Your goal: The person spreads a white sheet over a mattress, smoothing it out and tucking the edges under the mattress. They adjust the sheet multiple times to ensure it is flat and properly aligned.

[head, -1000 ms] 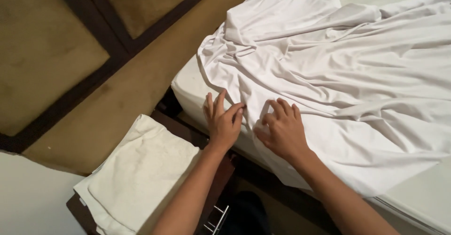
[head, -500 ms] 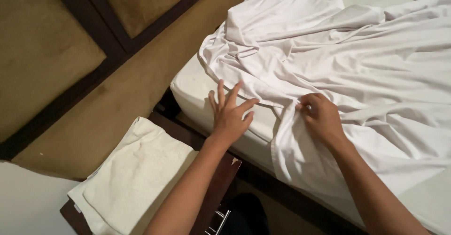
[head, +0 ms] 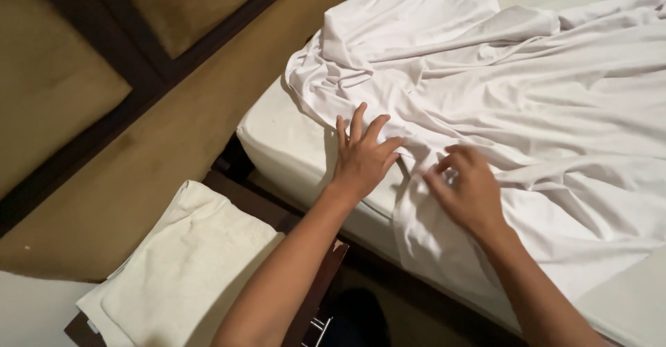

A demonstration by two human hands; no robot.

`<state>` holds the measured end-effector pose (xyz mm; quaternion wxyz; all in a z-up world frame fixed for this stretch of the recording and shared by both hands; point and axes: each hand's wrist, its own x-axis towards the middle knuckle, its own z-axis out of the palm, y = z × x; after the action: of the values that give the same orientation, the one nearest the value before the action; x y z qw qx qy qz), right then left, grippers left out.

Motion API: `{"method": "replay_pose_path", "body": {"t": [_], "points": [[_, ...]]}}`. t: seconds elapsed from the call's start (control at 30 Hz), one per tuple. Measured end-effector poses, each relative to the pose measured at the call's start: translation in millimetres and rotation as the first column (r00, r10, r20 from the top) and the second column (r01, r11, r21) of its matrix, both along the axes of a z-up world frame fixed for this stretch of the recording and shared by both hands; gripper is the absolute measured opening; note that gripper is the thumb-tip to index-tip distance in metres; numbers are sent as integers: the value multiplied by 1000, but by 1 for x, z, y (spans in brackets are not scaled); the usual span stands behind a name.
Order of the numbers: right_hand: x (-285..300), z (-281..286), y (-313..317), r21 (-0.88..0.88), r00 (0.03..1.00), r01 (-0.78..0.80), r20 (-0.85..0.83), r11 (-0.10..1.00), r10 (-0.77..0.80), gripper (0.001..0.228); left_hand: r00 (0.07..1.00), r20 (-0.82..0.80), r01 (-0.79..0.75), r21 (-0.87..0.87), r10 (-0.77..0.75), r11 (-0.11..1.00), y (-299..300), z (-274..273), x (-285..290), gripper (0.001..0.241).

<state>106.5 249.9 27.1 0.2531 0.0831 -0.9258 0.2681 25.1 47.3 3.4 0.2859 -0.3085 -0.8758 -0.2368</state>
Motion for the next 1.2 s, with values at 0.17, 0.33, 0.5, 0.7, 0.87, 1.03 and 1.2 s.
{"method": "replay_pose_path", "body": {"t": [0.17, 0.33, 0.5, 0.7, 0.87, 1.03, 1.2], "points": [[-3, -13, 23, -10, 996, -55, 65, 998, 56, 21, 999, -43, 10, 37, -9, 999, -8, -4, -4, 11], [1, -4, 26, -108, 978, 92, 199, 990, -69, 22, 993, -101, -54, 115, 65, 992, -33, -10, -7, 10], [9, 20, -11, 187, 956, -286, -11, 940, 293, 45, 984, 33, -177, 285, 175, 942, -44, -13, 32, 38], [-14, 1, -24, 327, 976, -214, 31, 920, 215, 22, 905, 290, -422, 536, 310, 731, -21, -49, 106, 27], [-31, 18, -52, 363, 938, -326, 7, 873, 348, 25, 715, 682, -604, 489, 157, 629, -8, -64, 131, 33], [-41, 36, -77, 608, 851, -423, 11, 672, 526, 48, 678, 727, -571, 611, -104, 548, -7, -53, 137, 31], [-51, 45, -82, 602, 836, -490, 119, 631, 536, 34, 708, 704, -552, 593, -46, 586, -12, -56, 134, 27]]}}
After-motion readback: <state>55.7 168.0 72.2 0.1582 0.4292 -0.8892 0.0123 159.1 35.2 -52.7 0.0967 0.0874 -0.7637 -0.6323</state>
